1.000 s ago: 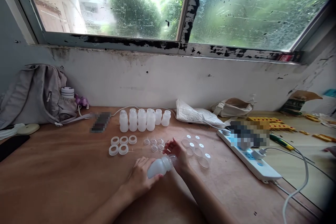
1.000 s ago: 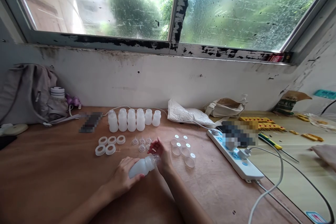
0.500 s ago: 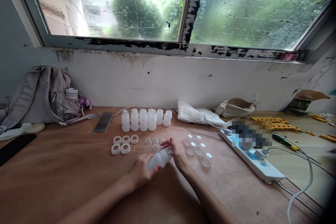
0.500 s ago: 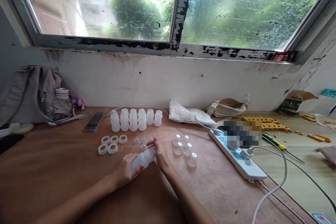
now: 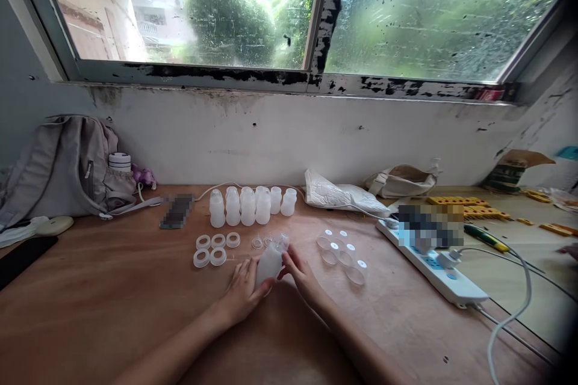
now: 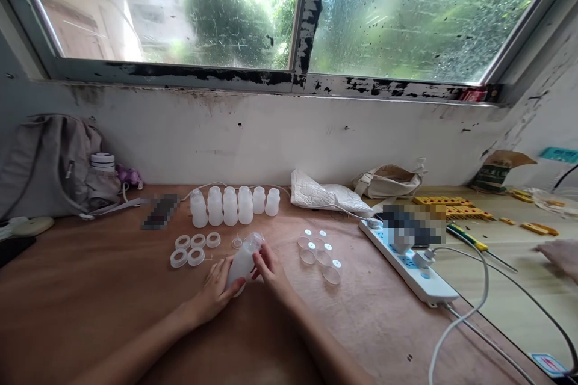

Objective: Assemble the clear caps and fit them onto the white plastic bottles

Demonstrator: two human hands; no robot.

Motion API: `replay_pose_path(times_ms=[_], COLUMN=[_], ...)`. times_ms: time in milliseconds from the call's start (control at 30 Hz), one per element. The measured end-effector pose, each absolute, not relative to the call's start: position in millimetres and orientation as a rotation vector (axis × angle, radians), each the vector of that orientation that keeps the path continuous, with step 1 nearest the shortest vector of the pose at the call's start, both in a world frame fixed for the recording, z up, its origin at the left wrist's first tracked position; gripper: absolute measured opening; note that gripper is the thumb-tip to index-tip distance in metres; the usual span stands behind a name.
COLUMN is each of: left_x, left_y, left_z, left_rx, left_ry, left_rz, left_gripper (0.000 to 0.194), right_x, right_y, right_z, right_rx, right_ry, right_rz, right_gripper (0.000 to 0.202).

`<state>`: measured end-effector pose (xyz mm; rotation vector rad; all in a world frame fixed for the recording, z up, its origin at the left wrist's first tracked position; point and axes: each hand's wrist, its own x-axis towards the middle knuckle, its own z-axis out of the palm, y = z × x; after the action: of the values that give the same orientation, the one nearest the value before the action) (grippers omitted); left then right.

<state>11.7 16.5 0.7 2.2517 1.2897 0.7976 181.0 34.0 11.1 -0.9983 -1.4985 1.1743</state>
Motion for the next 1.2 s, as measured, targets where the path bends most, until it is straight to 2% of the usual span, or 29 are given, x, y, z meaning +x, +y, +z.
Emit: replay_pose_path(times_ms=[167, 367, 533, 667, 767, 900, 1200], left_x=[13, 13, 11, 9, 6, 0, -31], left_y=[19, 19, 19, 19, 21, 27, 47], left_z=[-14, -19, -17, -13, -10, -9, -4], left_rx=[2.416, 2.458, 2.511, 2.595, 2.649, 2.689, 2.676], left_ry=[1.470, 1.564, 1.555, 1.554, 1.592, 1.648, 1.776], left_rz=[0.702, 0.676, 0.732, 0.780, 0.791, 0.799, 0.865], left_gripper=[0.046, 0.050, 0.056, 0.046, 0.040, 0.035, 0.029], right_x=[178, 171, 173, 188, 200, 207, 208], right_y=[29, 24, 34, 69, 105, 141, 164], right_z=[13, 8, 8, 24, 27, 7, -24], right_rx=[-1.037, -1.063, -1.157, -1.214, -1.198, -1.299, -1.305], right_ry=[-1.750, -1.790, -1.624, -1.406, -1.441, -1.454, -1.465], right_rz=[1.115, 0.982, 0.741, 0.563, 0.519, 0.548, 0.628], right_gripper=[0.025, 0.036, 0.026, 0.028, 0.031, 0.040, 0.032])
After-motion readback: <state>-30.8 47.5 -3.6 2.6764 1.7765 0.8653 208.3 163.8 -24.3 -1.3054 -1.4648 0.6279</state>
